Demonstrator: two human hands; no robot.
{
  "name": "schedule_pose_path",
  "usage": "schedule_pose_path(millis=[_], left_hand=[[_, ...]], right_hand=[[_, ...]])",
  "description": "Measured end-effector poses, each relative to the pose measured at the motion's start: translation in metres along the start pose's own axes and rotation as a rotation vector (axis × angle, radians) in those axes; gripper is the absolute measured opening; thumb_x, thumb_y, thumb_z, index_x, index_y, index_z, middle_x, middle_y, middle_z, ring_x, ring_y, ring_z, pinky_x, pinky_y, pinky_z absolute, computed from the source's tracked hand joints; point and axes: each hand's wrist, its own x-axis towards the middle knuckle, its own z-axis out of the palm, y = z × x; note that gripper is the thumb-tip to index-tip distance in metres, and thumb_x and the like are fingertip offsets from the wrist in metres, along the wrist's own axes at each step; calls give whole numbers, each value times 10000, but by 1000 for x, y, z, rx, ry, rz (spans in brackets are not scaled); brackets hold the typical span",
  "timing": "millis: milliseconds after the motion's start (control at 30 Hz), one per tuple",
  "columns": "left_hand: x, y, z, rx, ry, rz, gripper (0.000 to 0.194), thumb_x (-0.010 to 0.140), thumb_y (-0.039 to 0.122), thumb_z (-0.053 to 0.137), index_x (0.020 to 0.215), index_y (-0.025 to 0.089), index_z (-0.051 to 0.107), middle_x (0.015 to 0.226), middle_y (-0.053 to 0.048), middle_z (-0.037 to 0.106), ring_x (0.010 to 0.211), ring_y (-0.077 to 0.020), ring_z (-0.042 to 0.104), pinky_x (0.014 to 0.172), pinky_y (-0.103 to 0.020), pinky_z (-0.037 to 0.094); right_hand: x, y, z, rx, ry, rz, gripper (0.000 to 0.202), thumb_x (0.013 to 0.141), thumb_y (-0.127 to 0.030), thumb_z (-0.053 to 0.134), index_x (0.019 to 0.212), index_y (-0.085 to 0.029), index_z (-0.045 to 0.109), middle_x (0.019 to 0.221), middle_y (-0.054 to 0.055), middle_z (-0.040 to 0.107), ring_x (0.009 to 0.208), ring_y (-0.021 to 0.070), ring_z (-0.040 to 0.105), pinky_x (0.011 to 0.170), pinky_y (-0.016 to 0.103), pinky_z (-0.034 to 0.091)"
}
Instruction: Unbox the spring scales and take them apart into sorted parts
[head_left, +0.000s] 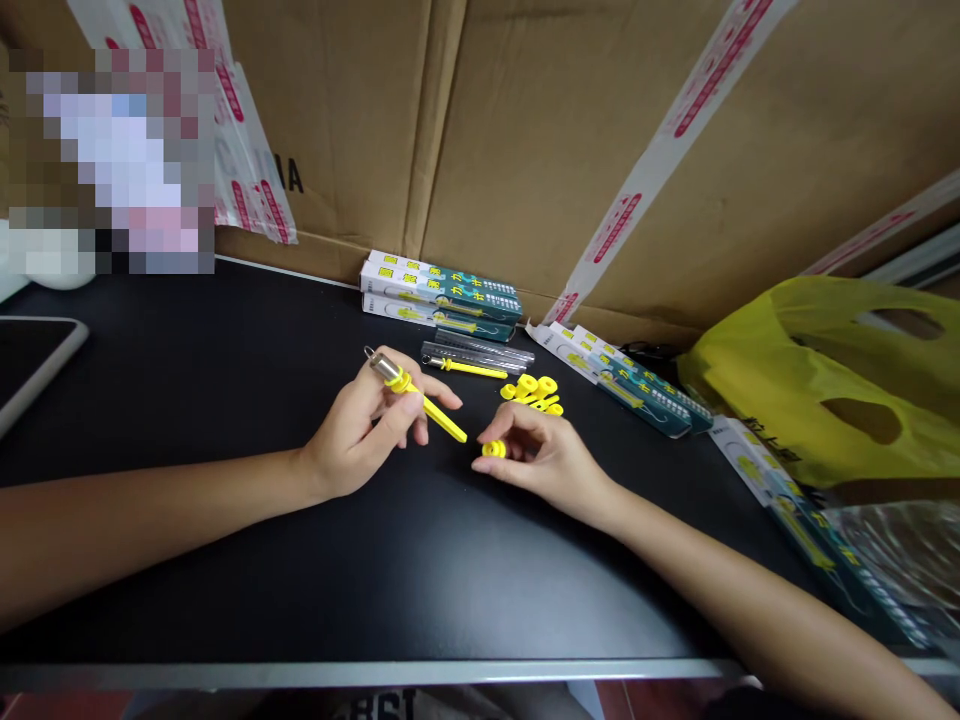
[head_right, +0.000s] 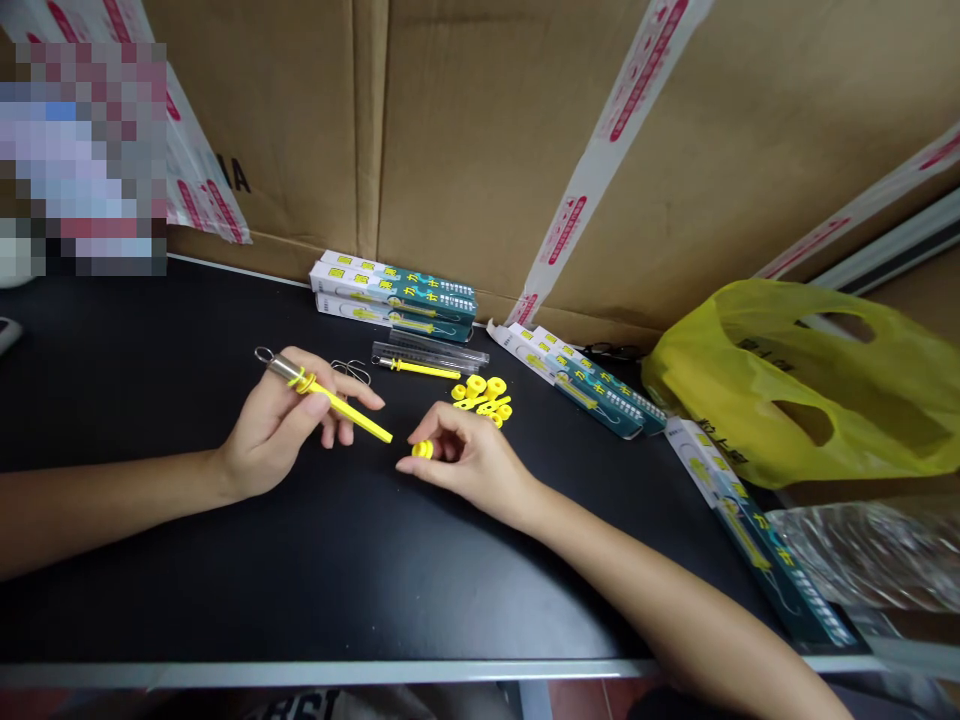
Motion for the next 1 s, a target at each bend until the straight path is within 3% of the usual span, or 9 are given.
schedule_pose_path(millis=[167, 300, 533, 733, 1000], left_hand=[[-1, 1, 1, 23, -70, -30, 88, 965, 266, 411, 955, 192, 364, 863, -34, 654, 538, -53, 557, 460, -150, 435], [-2, 4, 0, 83, -123, -61, 107, 954, 271, 431, 1001, 179, 402, 778, -1, 603, 537, -53, 543, 472, -149, 448], [0, 7, -2, 235, -211, -59, 231, 952, 291, 405, 1132, 157, 457, 678, 37, 519, 535, -62, 498, 495, -162, 429], [4, 11, -2, 368, -234, -35, 254, 942, 298, 406, 1098, 128, 511, 602, 64, 440, 496, -59, 415, 480, -171, 353], [4, 10, -1, 425, -234, -68, 206, 903, 282, 485, 1064, 156, 510, 629, 66, 452, 505, -52, 423, 463, -157, 344]], right_hand=[[9, 8, -22, -495, 156, -181, 117, 821, -276, 634, 874, -185, 583, 772, 17, 584, 661, 134, 512, 608, 260, 424], [12, 13, -23, -760, 170, -258, 64, 856, -219, 577, 902, -187, 546, 856, 64, 594, 778, 189, 538, 658, 302, 447], [17, 18, -22, -884, 132, -385, 123, 881, -287, 573, 948, -190, 608, 911, 76, 631, 838, 215, 512, 732, 341, 431], [20, 19, -24, -1135, 172, -304, 245, 899, -339, 530, 1032, -194, 676, 945, 99, 575, 833, 228, 473, 702, 348, 396], [18, 18, -25, -1223, 266, -323, 252, 920, -283, 464, 1001, -172, 675, 928, 113, 569, 813, 234, 469, 673, 362, 384]])
